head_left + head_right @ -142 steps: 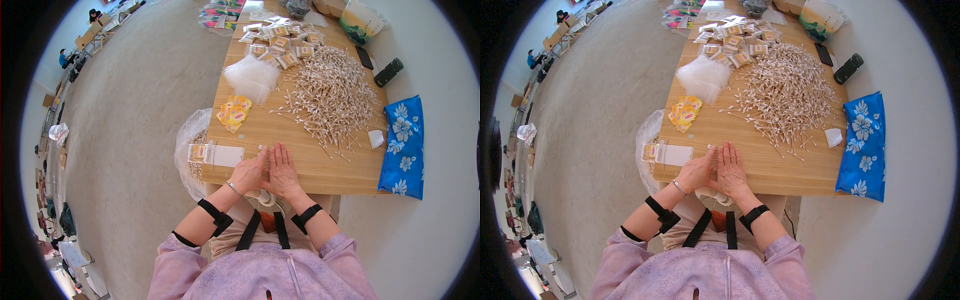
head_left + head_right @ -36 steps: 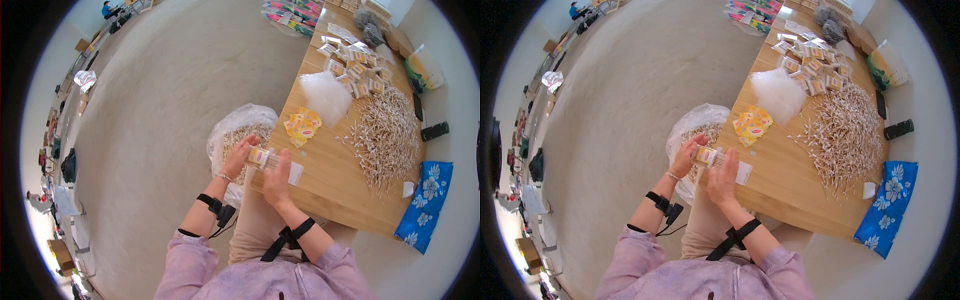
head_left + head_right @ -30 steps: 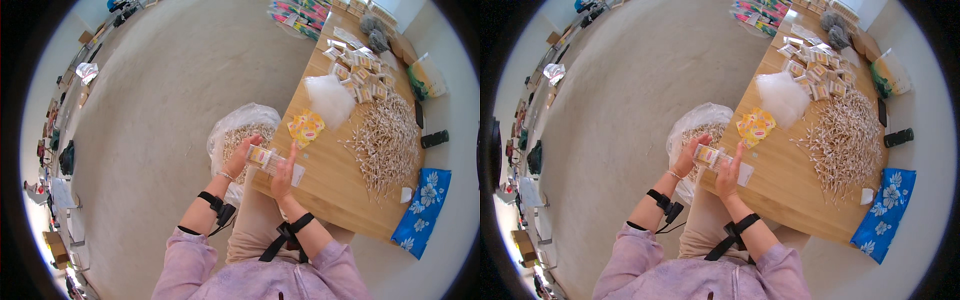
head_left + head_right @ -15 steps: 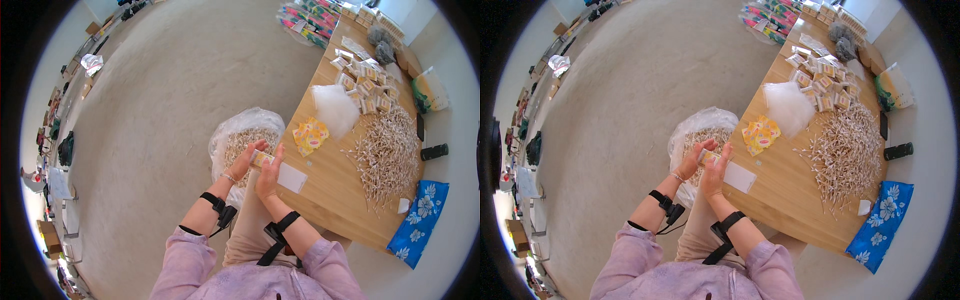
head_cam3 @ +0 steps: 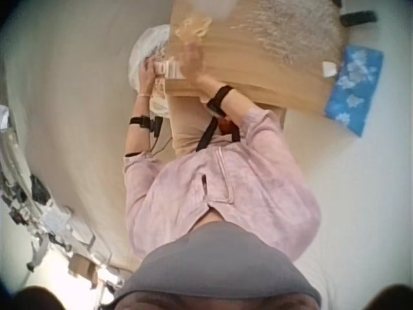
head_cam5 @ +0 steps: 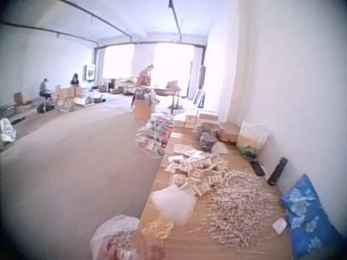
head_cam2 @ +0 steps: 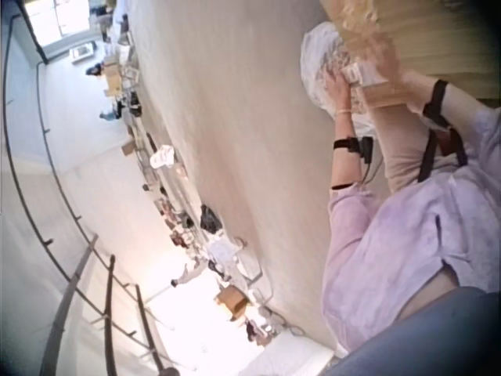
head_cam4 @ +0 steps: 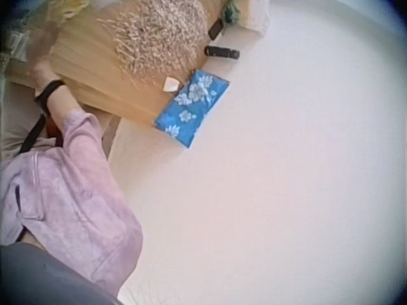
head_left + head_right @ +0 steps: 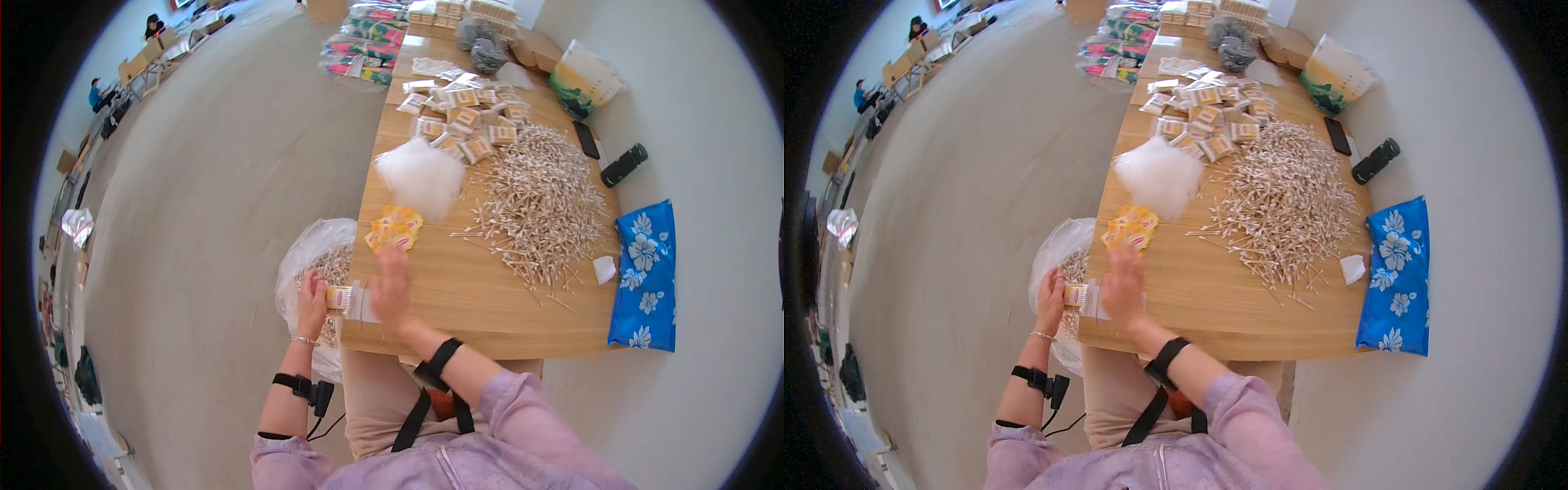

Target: The person is seen taking cotton swabs from a large pile, aligning them, and putting them into small plastic bags.

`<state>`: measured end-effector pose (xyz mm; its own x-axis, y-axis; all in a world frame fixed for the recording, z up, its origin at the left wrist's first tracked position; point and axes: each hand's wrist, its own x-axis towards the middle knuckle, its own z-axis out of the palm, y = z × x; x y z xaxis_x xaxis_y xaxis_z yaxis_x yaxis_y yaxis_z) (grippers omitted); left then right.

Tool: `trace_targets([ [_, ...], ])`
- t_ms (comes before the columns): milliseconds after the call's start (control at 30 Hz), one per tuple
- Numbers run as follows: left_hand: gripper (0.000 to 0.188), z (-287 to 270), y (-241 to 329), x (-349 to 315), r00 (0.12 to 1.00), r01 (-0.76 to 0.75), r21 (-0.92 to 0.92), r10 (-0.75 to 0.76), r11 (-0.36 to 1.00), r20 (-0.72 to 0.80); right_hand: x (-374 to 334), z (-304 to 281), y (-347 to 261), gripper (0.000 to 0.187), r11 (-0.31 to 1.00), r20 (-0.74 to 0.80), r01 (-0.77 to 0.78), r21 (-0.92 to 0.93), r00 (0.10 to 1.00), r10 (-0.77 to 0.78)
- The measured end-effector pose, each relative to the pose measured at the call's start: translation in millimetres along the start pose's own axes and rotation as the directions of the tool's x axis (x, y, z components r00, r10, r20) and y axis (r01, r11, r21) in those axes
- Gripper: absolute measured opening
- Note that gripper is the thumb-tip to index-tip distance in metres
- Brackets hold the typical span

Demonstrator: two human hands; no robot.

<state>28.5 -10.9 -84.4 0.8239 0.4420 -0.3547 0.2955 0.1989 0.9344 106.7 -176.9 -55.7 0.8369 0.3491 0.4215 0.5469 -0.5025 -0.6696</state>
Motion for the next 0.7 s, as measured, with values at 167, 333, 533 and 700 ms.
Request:
trace_targets([
  [167, 0.038, 47.7, 40.2, -25.2, 0.818, -0.408, 0.597, 0.567, 0.690, -0.097, 46.8, -90.9, 118.9, 0.046, 0.766, -0.239, -0.189, -0.614, 0.970, 0.048],
  [333, 0.044, 130.7, 33.3, -42.3, 0.691, -0.705, 0.551, 0.604, 0.446, 0.396, 21.4, -121.6, 144.6, 0.043, 0.781, 0.023, -0.074, -0.620, 0.993, 0.112],
  [533, 0.054, 205.2, 32.5, -49.8, 0.657, -0.747, 0.551, 0.536, 0.371, 0.530, -43.0, -127.8, 103.9, 0.043, 0.920, 0.159, 0.063, -0.387, 0.987, 0.000],
  [700, 0.063, 226.8, 27.1, -33.1, 0.624, -0.781, 0.532, 0.450, 0.328, 0.639, -55.7, -171.8, 139.3, 0.039, 0.936, 0.034, 0.014, -0.351, 0.999, -0.002],
])
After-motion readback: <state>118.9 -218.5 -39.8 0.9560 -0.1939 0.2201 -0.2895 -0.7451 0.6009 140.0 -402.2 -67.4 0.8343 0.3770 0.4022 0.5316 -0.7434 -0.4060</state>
